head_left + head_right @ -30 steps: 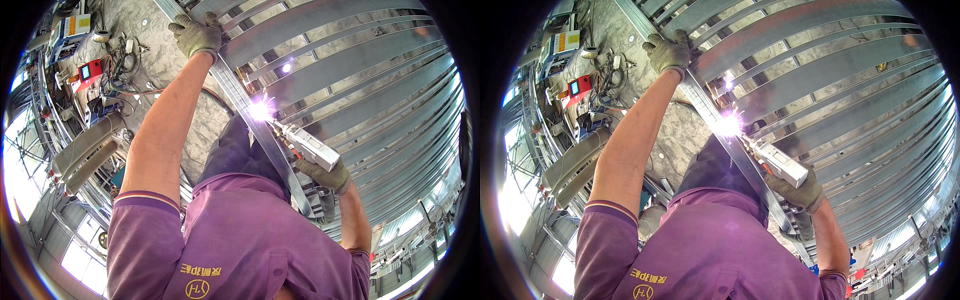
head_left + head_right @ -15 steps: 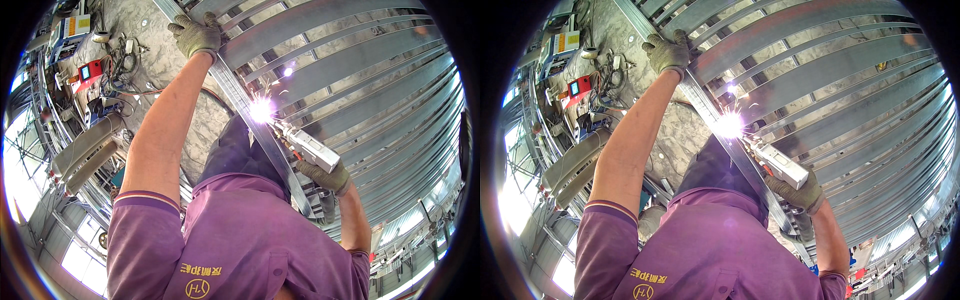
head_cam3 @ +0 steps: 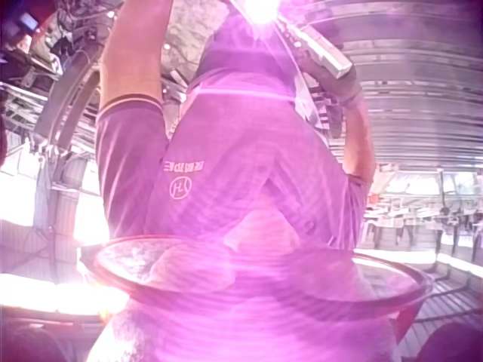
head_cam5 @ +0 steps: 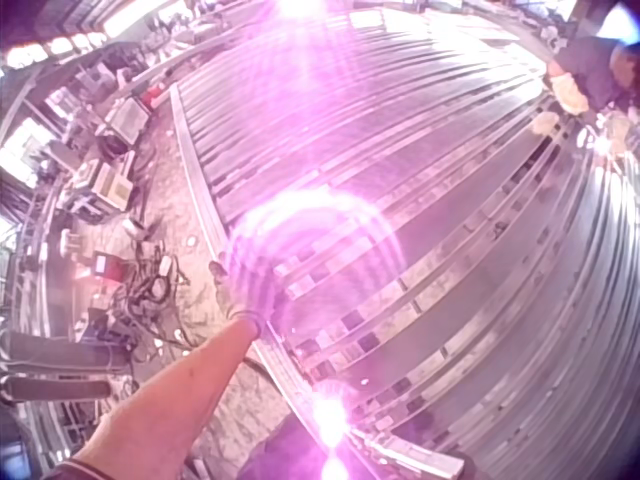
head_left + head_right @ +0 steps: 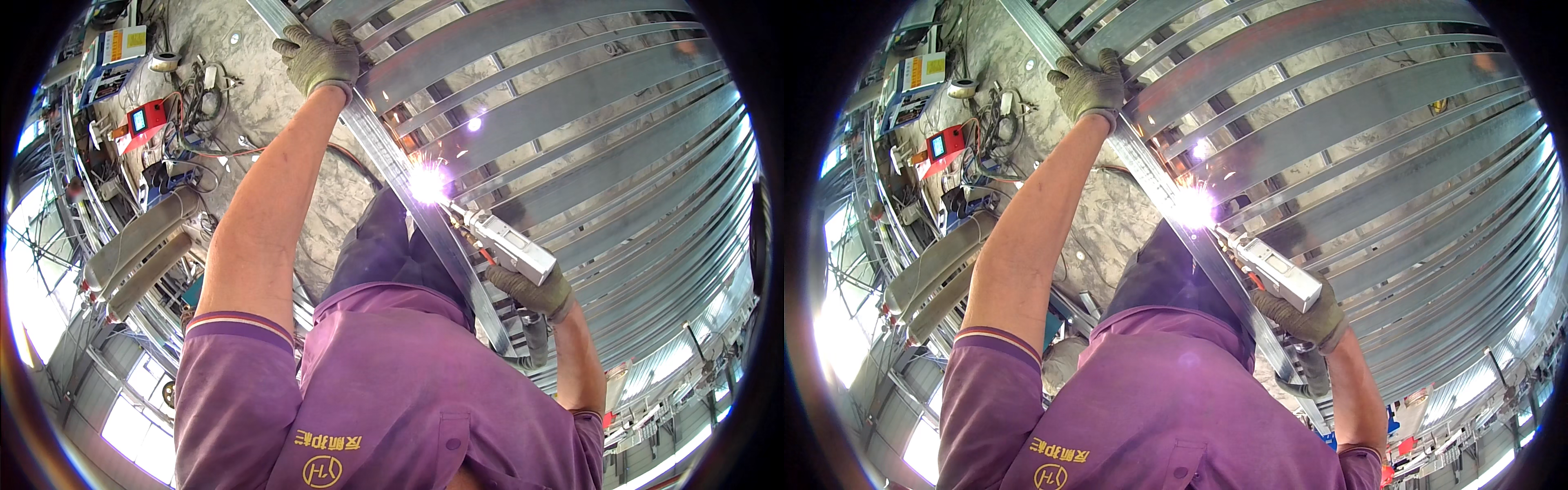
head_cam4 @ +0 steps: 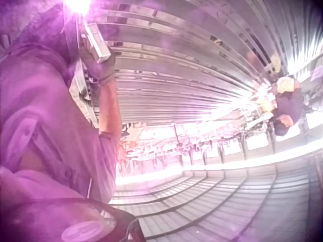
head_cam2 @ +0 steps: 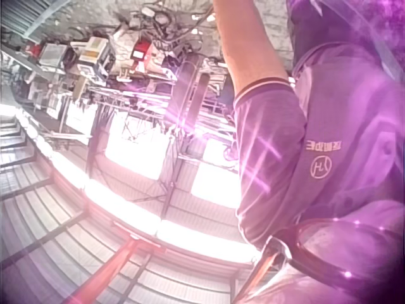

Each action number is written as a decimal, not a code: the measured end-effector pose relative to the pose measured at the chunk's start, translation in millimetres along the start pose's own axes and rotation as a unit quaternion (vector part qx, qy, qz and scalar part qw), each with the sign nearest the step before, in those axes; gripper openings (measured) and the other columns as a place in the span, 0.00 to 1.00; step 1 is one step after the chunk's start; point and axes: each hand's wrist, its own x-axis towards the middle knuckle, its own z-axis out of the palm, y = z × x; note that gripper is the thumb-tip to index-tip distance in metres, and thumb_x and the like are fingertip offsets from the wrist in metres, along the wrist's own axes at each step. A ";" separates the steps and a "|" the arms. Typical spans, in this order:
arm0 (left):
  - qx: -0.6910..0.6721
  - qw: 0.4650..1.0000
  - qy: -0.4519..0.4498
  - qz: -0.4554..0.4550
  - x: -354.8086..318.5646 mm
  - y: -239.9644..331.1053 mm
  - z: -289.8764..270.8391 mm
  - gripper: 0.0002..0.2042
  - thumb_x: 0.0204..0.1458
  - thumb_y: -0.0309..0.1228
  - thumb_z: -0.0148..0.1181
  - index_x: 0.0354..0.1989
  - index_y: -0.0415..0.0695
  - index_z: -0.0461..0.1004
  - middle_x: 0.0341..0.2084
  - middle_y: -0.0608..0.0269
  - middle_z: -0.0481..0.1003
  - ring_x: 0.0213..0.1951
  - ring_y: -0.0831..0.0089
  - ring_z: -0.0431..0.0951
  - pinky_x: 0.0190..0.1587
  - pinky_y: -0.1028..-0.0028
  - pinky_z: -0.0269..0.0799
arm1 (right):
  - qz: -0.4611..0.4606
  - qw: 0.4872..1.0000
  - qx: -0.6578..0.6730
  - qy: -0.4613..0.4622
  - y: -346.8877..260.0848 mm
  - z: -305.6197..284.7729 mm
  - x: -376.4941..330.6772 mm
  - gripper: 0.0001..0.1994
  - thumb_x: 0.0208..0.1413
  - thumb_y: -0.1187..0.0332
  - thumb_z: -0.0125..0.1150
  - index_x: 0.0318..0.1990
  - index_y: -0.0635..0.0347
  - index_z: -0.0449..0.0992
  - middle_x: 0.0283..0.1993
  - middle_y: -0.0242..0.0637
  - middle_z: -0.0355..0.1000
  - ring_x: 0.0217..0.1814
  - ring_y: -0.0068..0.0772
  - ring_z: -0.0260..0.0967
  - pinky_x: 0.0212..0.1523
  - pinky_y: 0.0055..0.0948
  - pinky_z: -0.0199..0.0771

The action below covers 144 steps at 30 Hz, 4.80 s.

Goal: The person welds a long metal frame using a handheld welding torch. The person holds the frame steady with one hand while moving the torch along the seam with the other, creating sparks and a bright arc. The person pauses briefly to reposition the torch and continues welding along the length of the frame.

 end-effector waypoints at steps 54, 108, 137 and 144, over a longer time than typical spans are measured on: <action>-0.027 0.999 0.032 0.017 2.1 -2.2 12.3 0.49 0.64 0.57 0.62 0.81 0.31 0.51 0.79 0.17 0.50 0.79 0.29 0.57 0.79 0.47 0.59 | -0.018 1.000 0.007 0.010 -60.2 22.3 89.7 0.29 0.60 0.64 0.84 0.67 0.60 0.82 0.58 0.37 0.86 0.56 0.25 0.83 0.54 0.28 0.85; -0.039 0.999 0.021 0.000 -0.5 2.1 9.9 0.50 0.63 0.58 0.63 0.81 0.32 0.50 0.80 0.19 0.49 0.79 0.29 0.56 0.79 0.46 0.58 | -0.007 0.999 -0.038 0.019 -54.4 18.8 67.7 0.25 0.60 0.63 0.85 0.61 0.63 0.85 0.50 0.35 0.88 0.46 0.18 0.81 0.43 0.26 0.83; -0.160 0.987 0.010 -0.034 193.1 -44.0 -15.1 0.50 0.69 0.63 0.53 0.78 0.22 0.55 0.74 0.25 0.63 0.78 0.35 0.61 0.81 0.52 0.57 | 0.056 0.998 0.006 0.033 -152.7 38.7 133.2 0.31 0.61 0.64 0.83 0.70 0.56 0.79 0.53 0.29 0.84 0.50 0.21 0.77 0.50 0.29 0.81; -0.148 0.981 -0.031 -0.121 198.3 -6.3 -7.5 0.49 0.67 0.62 0.57 0.79 0.26 0.55 0.72 0.28 0.68 0.70 0.37 0.74 0.72 0.49 0.71 | -0.004 0.999 0.019 0.030 -130.1 39.9 145.8 0.30 0.60 0.64 0.83 0.69 0.59 0.80 0.54 0.33 0.86 0.51 0.22 0.79 0.53 0.30 0.83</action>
